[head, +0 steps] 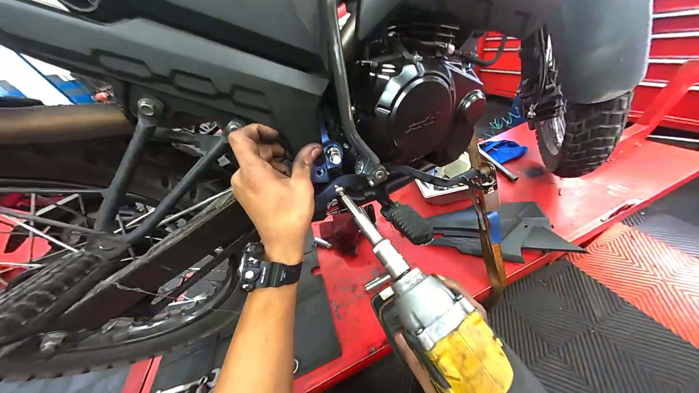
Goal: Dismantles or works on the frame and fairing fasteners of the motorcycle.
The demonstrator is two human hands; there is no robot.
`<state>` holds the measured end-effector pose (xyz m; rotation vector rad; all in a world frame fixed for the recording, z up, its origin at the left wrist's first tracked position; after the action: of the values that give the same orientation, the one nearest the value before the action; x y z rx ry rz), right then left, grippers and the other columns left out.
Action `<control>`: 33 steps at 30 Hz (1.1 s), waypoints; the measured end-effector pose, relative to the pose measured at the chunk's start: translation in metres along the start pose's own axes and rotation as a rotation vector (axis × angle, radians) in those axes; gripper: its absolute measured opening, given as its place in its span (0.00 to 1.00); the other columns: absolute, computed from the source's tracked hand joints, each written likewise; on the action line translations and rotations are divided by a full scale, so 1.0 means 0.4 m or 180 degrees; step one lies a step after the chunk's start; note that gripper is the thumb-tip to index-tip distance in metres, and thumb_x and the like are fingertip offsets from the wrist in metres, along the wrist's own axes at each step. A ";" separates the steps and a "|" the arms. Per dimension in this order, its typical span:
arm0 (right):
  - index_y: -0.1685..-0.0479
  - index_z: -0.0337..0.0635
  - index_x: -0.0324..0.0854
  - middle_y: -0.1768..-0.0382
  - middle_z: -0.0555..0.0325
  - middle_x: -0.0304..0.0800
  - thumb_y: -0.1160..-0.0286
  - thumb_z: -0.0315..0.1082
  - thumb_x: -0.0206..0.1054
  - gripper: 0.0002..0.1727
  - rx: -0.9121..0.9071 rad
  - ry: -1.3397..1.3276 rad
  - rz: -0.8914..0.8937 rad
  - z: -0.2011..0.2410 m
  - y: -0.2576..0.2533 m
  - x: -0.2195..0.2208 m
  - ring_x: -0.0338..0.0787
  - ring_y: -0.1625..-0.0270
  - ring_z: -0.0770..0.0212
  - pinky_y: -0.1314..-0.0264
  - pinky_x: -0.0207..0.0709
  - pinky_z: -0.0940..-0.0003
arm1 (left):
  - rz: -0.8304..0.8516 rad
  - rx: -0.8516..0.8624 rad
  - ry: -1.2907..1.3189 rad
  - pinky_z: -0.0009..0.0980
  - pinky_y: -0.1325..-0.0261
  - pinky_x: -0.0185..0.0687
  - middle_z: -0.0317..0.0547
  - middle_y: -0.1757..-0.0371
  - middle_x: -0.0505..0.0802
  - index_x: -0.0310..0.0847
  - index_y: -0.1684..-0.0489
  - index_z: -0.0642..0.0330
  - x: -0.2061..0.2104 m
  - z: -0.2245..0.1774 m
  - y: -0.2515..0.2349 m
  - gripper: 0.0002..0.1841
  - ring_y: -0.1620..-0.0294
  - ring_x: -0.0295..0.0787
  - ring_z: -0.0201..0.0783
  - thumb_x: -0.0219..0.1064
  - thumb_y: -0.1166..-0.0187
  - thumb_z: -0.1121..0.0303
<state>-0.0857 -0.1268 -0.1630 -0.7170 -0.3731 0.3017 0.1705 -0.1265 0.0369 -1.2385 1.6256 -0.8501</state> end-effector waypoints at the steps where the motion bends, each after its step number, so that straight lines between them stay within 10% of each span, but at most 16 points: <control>1: 0.17 0.45 0.69 0.30 0.55 0.85 0.36 0.36 0.83 0.43 -0.0010 0.0153 0.0048 -0.018 0.007 0.002 0.88 0.32 0.63 0.26 0.84 0.64 | 0.0033 0.0003 0.0066 0.27 0.70 0.83 0.34 0.63 0.90 0.73 0.40 0.56 0.001 0.004 -0.003 0.30 0.74 0.85 0.26 0.82 0.32 0.52; 5: 0.36 0.38 0.83 0.46 0.58 0.94 0.44 0.25 0.83 0.30 0.1074 0.0100 -0.0072 0.036 -0.093 0.035 0.92 0.42 0.68 0.30 0.84 0.68 | 0.0193 0.0001 -0.0004 0.27 0.68 0.84 0.35 0.63 0.90 0.74 0.43 0.54 -0.001 0.010 -0.008 0.28 0.72 0.86 0.26 0.82 0.32 0.50; 16: 0.31 0.38 0.80 0.43 0.57 0.91 0.33 0.39 0.80 0.30 -0.0057 0.0541 0.0132 0.036 -0.109 0.076 0.91 0.43 0.67 0.34 0.87 0.67 | 0.0244 -0.0025 -0.0153 0.34 0.66 0.85 0.34 0.63 0.92 0.75 0.45 0.52 0.000 0.013 -0.006 0.25 0.71 0.88 0.28 0.79 0.29 0.48; 33: 0.30 0.28 0.78 0.43 0.52 0.93 0.33 0.36 0.79 0.32 0.0077 0.0073 -0.0010 0.123 -0.132 0.120 0.92 0.40 0.68 0.29 0.84 0.70 | 0.0345 -0.0085 -0.0327 0.44 0.67 0.82 0.39 0.66 0.91 0.76 0.45 0.53 -0.004 0.012 -0.007 0.25 0.73 0.87 0.37 0.76 0.27 0.45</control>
<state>-0.0568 -0.1175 -0.0820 -0.6956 -0.3481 0.2944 0.1762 -0.1256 0.0379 -1.1818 1.6104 -0.6886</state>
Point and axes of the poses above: each hand's wrist, its own y-axis away from the middle knuckle, its own x-axis out of the palm, z = x × y, the point moved 9 cm from there along -y, towards the middle knuckle
